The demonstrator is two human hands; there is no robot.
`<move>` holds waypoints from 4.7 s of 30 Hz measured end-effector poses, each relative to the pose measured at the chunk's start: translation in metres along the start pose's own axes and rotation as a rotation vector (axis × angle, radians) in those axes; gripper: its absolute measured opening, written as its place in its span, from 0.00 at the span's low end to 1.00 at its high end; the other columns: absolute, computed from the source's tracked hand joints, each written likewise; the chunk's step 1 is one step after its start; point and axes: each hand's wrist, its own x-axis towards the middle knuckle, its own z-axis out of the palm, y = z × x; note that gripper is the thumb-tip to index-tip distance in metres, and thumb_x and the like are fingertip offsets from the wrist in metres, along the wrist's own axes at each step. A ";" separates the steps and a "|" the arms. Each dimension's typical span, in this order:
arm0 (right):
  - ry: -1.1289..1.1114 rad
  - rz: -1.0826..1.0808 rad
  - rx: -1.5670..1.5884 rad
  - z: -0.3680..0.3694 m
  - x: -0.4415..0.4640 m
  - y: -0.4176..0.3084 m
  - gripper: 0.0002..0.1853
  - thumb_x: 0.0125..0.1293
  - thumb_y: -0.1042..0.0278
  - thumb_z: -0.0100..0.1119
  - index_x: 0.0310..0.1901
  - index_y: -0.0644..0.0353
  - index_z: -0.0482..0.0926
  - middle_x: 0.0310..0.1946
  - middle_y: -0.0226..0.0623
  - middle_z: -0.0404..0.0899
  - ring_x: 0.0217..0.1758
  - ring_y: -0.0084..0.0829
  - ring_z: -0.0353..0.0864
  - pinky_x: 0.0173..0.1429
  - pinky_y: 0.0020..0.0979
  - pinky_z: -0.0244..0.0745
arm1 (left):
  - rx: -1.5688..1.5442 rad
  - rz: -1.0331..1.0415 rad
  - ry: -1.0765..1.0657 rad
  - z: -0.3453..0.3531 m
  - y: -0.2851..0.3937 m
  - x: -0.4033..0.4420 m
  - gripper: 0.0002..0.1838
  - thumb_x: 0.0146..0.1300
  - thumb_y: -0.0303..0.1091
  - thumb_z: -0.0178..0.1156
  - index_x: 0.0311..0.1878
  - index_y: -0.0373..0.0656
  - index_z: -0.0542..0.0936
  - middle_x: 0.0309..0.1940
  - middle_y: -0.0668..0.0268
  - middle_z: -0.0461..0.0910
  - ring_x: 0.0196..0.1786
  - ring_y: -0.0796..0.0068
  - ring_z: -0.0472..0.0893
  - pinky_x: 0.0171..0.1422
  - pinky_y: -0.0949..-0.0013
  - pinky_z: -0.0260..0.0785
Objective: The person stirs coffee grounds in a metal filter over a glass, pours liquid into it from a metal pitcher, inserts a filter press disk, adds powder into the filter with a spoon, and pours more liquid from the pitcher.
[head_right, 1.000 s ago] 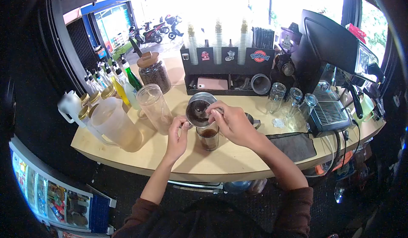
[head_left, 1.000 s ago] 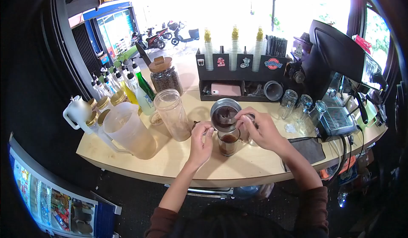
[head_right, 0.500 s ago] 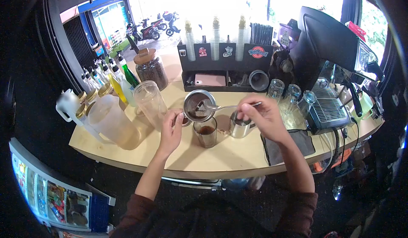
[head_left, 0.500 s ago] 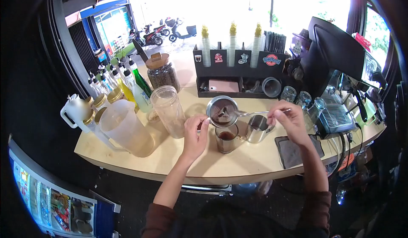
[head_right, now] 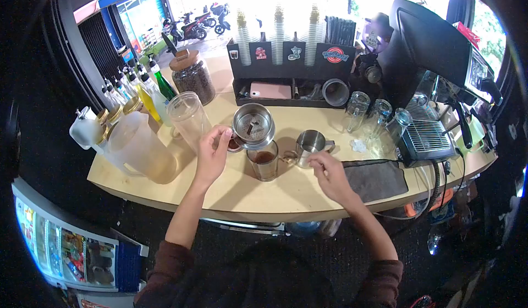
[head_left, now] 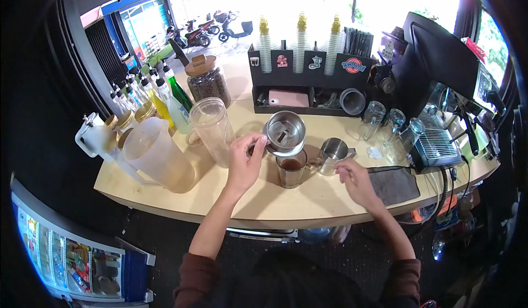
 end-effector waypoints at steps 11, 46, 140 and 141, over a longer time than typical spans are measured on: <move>-0.118 -0.190 -0.464 0.035 -0.022 0.032 0.13 0.62 0.80 0.55 0.47 0.61 0.80 0.44 0.43 0.75 0.43 0.45 0.79 0.47 0.40 0.76 | 0.028 -0.016 0.004 -0.001 0.007 0.002 0.12 0.70 0.30 0.55 0.34 0.31 0.80 0.27 0.65 0.79 0.30 0.82 0.73 0.35 0.75 0.65; 0.308 0.221 0.657 -0.014 0.026 0.039 0.05 0.70 0.73 0.55 0.38 0.56 0.68 0.30 0.27 0.74 0.35 0.19 0.74 0.39 0.21 0.73 | 0.442 0.293 -0.004 -0.004 0.012 -0.018 0.05 0.64 0.32 0.60 0.36 0.41 0.80 0.36 0.65 0.82 0.42 0.66 0.78 0.57 0.62 0.57; 0.455 0.287 1.021 0.000 0.026 0.103 0.12 0.68 0.73 0.58 0.29 0.52 0.67 0.22 0.24 0.70 0.26 0.19 0.68 0.36 0.23 0.64 | -0.030 -0.058 0.140 0.010 0.018 -0.016 0.14 0.72 0.35 0.55 0.41 0.31 0.80 0.32 0.67 0.81 0.35 0.84 0.77 0.41 0.77 0.71; 0.450 0.285 1.025 0.002 0.023 0.104 0.12 0.68 0.73 0.58 0.29 0.52 0.67 0.22 0.24 0.70 0.26 0.19 0.68 0.36 0.23 0.64 | -0.064 -0.070 0.128 0.010 0.014 -0.018 0.14 0.72 0.35 0.55 0.40 0.31 0.80 0.32 0.67 0.81 0.36 0.84 0.77 0.42 0.77 0.71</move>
